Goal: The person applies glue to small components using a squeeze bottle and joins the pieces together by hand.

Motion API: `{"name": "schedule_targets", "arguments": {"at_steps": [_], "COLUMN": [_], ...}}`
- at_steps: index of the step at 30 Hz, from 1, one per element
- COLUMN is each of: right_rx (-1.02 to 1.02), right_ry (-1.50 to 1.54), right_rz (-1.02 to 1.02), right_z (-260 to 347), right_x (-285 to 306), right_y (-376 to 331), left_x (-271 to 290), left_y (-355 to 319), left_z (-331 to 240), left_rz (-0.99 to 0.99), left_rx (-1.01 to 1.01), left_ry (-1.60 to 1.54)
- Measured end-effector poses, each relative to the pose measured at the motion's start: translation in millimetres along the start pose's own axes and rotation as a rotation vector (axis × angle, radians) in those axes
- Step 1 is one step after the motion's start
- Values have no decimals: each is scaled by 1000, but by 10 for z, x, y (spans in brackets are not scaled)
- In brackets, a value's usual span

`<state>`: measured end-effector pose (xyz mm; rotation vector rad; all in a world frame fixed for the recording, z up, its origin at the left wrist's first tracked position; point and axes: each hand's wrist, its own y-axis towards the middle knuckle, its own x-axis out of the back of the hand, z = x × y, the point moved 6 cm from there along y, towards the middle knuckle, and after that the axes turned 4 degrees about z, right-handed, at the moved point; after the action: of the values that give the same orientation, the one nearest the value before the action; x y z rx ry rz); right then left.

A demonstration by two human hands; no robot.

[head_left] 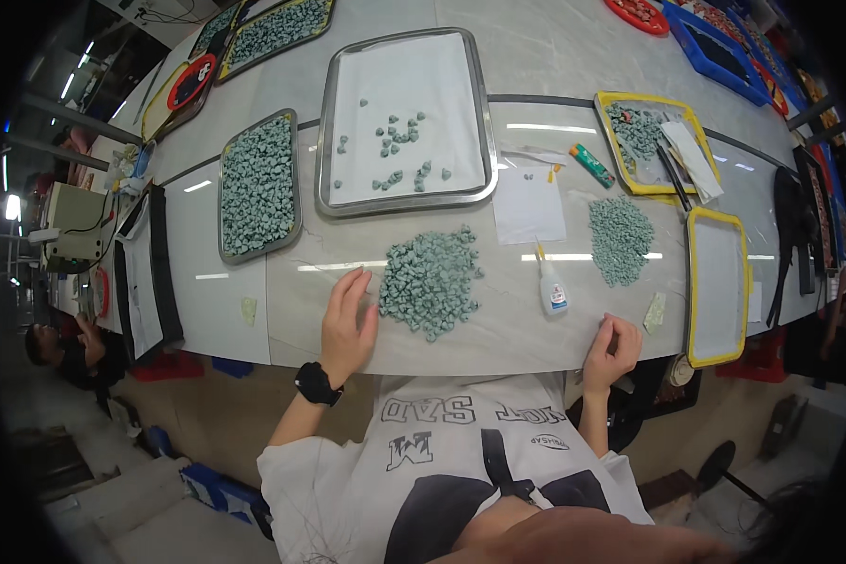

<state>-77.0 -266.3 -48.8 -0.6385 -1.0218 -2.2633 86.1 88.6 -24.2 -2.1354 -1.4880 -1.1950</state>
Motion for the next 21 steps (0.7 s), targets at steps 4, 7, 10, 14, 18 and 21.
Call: {"name": "schedule_targets", "arguments": {"at_steps": [4, 7, 10, 14, 18, 21], "right_rx": [30, -118, -117, -474, -62, 285], "right_ry": [-6, -6, -36, 505, 483, 59], "right_rz": [77, 108, 219, 317, 702, 1067], "right_z": [33, -40, -66, -260, 356, 710], "right_x": [-53, -81, -109, -93, -316, -666], "right_y": [68, 60, 86, 73, 921, 1013], "left_x": [-74, -124, -215, -171, -193, -237], "left_y": [98, 246, 134, -48, -25, -57], "left_z": [122, 98, 204, 241, 234, 292], "left_rz": [35, 31, 42, -116, -40, -33], "left_rx": [97, 40, 107, 261, 268, 288], "left_ry": [-90, -47, -72, -333, -284, -297]}}
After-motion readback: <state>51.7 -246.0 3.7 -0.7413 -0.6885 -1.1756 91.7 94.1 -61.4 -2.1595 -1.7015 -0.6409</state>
